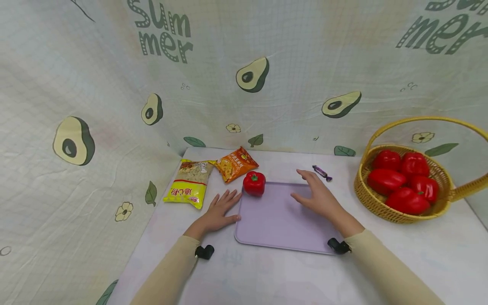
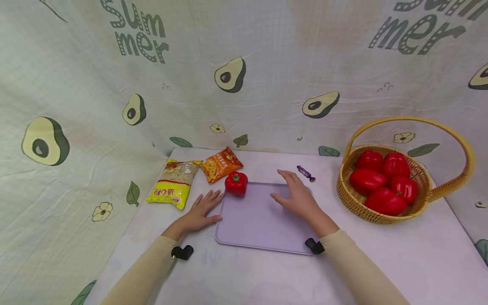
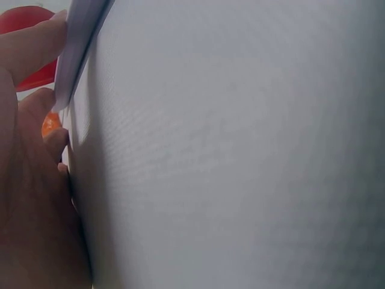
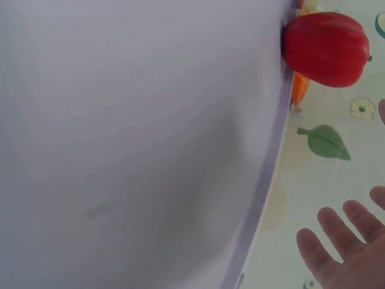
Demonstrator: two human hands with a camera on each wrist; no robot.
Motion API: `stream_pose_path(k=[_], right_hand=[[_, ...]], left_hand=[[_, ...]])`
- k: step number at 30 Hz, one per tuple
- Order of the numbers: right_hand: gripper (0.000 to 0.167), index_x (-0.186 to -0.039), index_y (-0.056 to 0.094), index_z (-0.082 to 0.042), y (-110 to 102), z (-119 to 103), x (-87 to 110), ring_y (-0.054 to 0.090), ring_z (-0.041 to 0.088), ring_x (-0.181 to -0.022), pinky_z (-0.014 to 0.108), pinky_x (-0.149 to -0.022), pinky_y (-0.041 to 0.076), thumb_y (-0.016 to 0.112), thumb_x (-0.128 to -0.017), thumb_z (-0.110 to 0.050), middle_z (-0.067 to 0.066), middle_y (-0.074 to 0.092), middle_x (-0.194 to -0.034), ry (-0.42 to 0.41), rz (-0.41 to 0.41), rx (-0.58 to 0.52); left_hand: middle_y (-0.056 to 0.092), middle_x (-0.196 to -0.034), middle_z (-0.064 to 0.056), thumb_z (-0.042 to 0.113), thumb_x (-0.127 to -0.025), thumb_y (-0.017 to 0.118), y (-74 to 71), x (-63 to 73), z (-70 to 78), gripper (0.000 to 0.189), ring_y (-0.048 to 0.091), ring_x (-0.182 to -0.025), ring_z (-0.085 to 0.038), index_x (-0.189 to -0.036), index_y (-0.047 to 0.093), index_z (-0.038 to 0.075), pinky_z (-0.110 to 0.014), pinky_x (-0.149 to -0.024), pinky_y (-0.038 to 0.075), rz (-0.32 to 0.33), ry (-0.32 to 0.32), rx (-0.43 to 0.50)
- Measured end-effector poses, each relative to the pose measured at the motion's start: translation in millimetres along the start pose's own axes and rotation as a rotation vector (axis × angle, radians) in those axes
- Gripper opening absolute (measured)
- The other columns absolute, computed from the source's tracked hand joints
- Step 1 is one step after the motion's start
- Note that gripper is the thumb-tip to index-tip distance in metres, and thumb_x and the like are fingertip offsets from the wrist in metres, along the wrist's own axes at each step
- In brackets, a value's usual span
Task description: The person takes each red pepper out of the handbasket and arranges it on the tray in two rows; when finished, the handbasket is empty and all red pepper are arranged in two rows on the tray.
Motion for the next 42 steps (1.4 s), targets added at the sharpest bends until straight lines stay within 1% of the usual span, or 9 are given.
stream_pose_path(k=[6,14,17,21,24,28,32,35,42], right_hand=[[0.081,-0.156,0.036,-0.009,-16.6,9.5,11.5,0.045,0.040,-0.135,0.064,-0.108,0.037,0.076,-0.092,-0.037,0.020,0.039,-0.152,0.032,0.011,0.017],[0.077,-0.156,0.037,-0.009,-42.9,20.1,26.3,0.046,0.040,-0.131,0.066,-0.106,0.039,0.077,-0.092,-0.027,0.021,0.041,-0.150,0.006,0.057,0.046],[0.074,-0.154,0.039,-0.009,-52.9,26.8,32.9,0.046,0.042,-0.131,0.068,-0.106,0.038,0.076,-0.093,-0.029,0.022,0.041,-0.149,0.020,0.062,0.054],[0.075,-0.155,0.038,-0.008,-64.9,36.4,41.4,0.045,0.045,-0.131,0.070,-0.102,0.040,0.074,-0.094,-0.035,0.024,0.041,-0.149,0.051,0.066,0.079],[0.075,-0.154,0.038,-0.006,-74.6,41.7,47.1,0.047,0.046,-0.127,0.070,-0.099,0.043,0.075,-0.094,-0.031,0.026,0.042,-0.147,0.045,0.088,0.086],[0.075,-0.154,0.039,-0.004,-89.4,48.5,55.1,0.048,0.046,-0.125,0.071,-0.096,0.044,0.075,-0.093,-0.029,0.028,0.043,-0.144,0.045,0.118,0.107],[0.077,-0.155,0.037,-0.006,-104.5,55.7,63.2,0.044,0.048,-0.127,0.075,-0.094,0.042,0.075,-0.093,-0.032,0.029,0.041,-0.146,0.085,0.123,0.136],[0.079,-0.156,0.036,-0.005,-115.4,59.4,69.0,0.041,0.049,-0.127,0.076,-0.092,0.042,0.076,-0.092,-0.031,0.029,0.039,-0.147,0.102,0.139,0.139],[0.078,-0.156,0.035,-0.005,-134.2,72.8,82.6,0.038,0.051,-0.128,0.078,-0.091,0.040,0.074,-0.093,-0.032,0.031,0.037,-0.148,0.147,0.154,0.152]], left_hand=[[0.013,-0.171,0.003,0.056,-0.098,0.056,1.1,-1.8,-1.3,0.079,-0.002,-0.157,-0.024,-0.164,0.022,0.031,-0.054,-0.123,-0.009,-0.001,0.006,-0.002],[0.013,-0.171,0.002,0.055,-0.098,0.056,0.2,-0.4,0.0,0.079,-0.001,-0.158,-0.025,-0.164,0.022,0.030,-0.054,-0.123,-0.009,-0.004,0.001,-0.009],[0.014,-0.171,0.002,0.054,-0.098,0.057,-0.8,0.8,1.1,0.078,-0.001,-0.158,-0.025,-0.164,0.022,0.030,-0.054,-0.123,-0.009,-0.005,-0.002,-0.004],[0.014,-0.171,0.002,0.055,-0.098,0.057,-1.1,1.3,1.3,0.079,-0.001,-0.157,-0.025,-0.164,0.023,0.030,-0.054,-0.123,-0.009,-0.007,-0.006,-0.005],[0.013,-0.171,0.002,0.055,-0.098,0.057,-0.3,0.7,0.6,0.079,-0.002,-0.157,-0.024,-0.164,0.022,0.030,-0.054,-0.123,-0.009,-0.010,-0.008,-0.005],[0.012,-0.171,0.003,0.056,-0.097,0.056,0.4,0.5,-0.4,0.079,-0.002,-0.157,-0.024,-0.164,0.022,0.031,-0.053,-0.123,-0.009,-0.012,-0.011,-0.006],[0.012,-0.171,0.003,0.057,-0.097,0.056,1.0,0.2,-1.3,0.079,-0.002,-0.157,-0.023,-0.164,0.021,0.031,-0.053,-0.123,-0.009,-0.010,-0.007,-0.013],[0.012,-0.171,0.004,0.058,-0.097,0.055,1.3,-0.4,-2.0,0.079,-0.002,-0.157,-0.023,-0.164,0.021,0.031,-0.053,-0.123,-0.009,-0.008,-0.005,-0.016],[0.013,-0.171,0.003,0.057,-0.097,0.056,1.0,0.0,-1.1,0.079,-0.002,-0.157,-0.023,-0.164,0.022,0.031,-0.053,-0.123,-0.009,-0.007,-0.004,-0.014]])
Point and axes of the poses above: each hand's wrist, its own x-axis away from the middle knuckle, its own y-axis out of the palm, z = x × y, the point moved 7 cm from there along -x, towards the middle knuckle
